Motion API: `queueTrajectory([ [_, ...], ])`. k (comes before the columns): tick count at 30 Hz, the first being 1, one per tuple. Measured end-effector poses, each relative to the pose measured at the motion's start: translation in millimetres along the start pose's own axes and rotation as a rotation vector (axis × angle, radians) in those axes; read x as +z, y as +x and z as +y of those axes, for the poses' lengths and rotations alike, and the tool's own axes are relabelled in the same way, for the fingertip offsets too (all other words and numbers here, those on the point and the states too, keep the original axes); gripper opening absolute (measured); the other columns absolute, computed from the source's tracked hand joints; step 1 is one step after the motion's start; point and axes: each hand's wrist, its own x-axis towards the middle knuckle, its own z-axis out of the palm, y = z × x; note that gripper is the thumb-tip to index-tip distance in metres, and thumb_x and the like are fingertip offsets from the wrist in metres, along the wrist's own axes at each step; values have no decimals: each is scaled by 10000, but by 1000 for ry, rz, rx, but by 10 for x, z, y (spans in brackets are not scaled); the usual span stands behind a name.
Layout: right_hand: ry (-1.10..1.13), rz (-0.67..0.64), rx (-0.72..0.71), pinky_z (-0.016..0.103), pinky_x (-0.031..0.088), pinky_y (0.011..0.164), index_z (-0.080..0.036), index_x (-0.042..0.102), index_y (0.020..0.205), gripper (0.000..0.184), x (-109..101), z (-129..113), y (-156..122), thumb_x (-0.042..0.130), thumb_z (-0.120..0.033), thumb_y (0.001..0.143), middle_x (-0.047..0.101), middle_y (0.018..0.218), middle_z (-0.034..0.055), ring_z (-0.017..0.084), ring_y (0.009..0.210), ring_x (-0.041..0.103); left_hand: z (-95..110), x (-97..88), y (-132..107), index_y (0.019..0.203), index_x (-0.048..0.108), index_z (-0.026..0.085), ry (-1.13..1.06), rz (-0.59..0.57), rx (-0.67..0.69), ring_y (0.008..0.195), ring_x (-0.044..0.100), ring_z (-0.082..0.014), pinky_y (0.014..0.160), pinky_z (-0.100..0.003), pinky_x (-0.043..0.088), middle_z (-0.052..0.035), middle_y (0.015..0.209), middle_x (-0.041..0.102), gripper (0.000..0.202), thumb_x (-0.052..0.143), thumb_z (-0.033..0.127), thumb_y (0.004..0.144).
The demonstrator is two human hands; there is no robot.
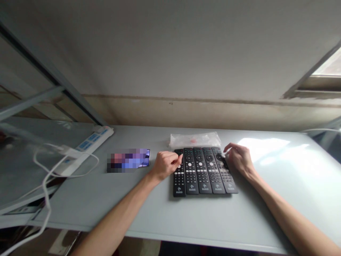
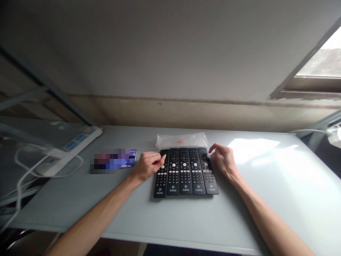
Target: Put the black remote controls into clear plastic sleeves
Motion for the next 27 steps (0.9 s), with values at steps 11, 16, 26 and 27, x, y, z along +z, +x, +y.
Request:
queueTrajectory([
  [11,51,21,26,279,346,441,-216,688,819,266,14,-74,-17,456,-336,874,502,435,-48,163,396,475,-15,-3,44,669,526,197,25,32,51,552,464,-115,617,-294,355,49,594,541,425,604,315,1070],
  [16,-7,0,-42,298,426,535,-232,631,997,218,9,-121,-16,475,-335,886,599,546,-40,184,503,560,-25,0,78,774,570,202,17,38,43,634,525,-135,679,-288,414,34,680,585,299,615,285,1058],
  [26,-29,16,-230,322,468,665,-271,427,804,127,71,26,42,548,-265,844,651,747,10,189,682,608,-94,39,5,839,647,205,136,131,-18,811,591,-182,796,-319,447,9,727,602,329,523,-99,851],
  [27,-27,20,-219,316,457,652,-269,422,782,132,67,23,32,539,-262,842,638,722,4,182,661,594,-89,43,4,856,667,206,129,144,-24,836,603,-184,820,-324,457,7,738,614,338,525,-101,850],
])
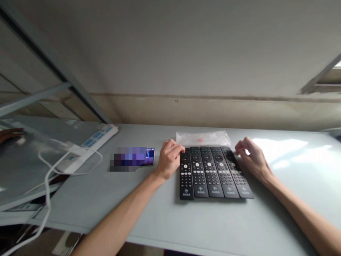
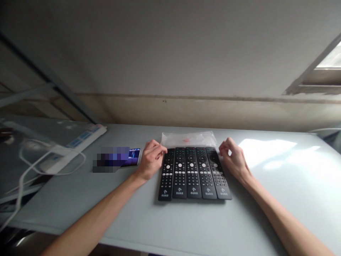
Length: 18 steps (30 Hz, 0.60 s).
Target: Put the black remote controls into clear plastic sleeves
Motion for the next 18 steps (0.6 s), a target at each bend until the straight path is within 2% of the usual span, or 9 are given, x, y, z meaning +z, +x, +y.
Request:
queueTrajectory([
  [3,-6,-6,28,302,421,614,-267,400,730,166,-20,-30,-21,540,-268,820,612,675,-7,169,623,552,12,17,-2,947,710,203,-53,24,-17,907,639,-184,865,-327,490,-14,854,684,392,499,-112,849],
  [5,-31,-26,31,302,401,600,-265,387,682,194,-32,-49,-25,536,-278,806,593,640,-10,162,600,524,11,30,-10,974,710,194,-113,-5,-11,876,652,-172,837,-308,505,-20,890,710,414,468,-118,850],
  [8,-78,-35,32,308,369,577,-258,405,599,231,-49,-73,-22,542,-296,780,556,571,-8,159,567,485,3,34,-32,946,696,184,-173,-47,-14,770,648,-157,775,-285,505,-10,829,712,406,438,-114,852],
  [11,-55,-17,56,311,376,568,-251,431,534,254,-64,-90,-23,576,-289,739,579,541,6,162,556,492,2,13,-47,895,680,187,-200,-68,-88,668,614,-138,677,-249,472,2,773,690,400,421,-108,822],
  [15,-40,-10,121,329,425,580,-233,590,543,191,-76,-57,-34,566,-269,729,654,575,41,194,584,579,11,-18,-37,804,649,186,-225,-81,-145,576,535,-127,576,-232,385,21,671,610,409,391,-114,699],
  [17,-54,13,141,325,409,547,-231,618,549,199,-78,-16,-40,551,-271,732,597,520,25,187,546,552,11,-23,-28,756,625,184,-252,-77,-153,554,506,-126,555,-231,356,28,628,561,390,381,-105,661],
  [18,-48,34,148,317,385,522,-237,580,523,210,-77,4,-42,551,-272,728,547,488,10,174,518,514,9,-22,-25,732,611,185,-267,-79,-159,545,494,-125,548,-230,346,30,611,542,378,376,-100,651],
])
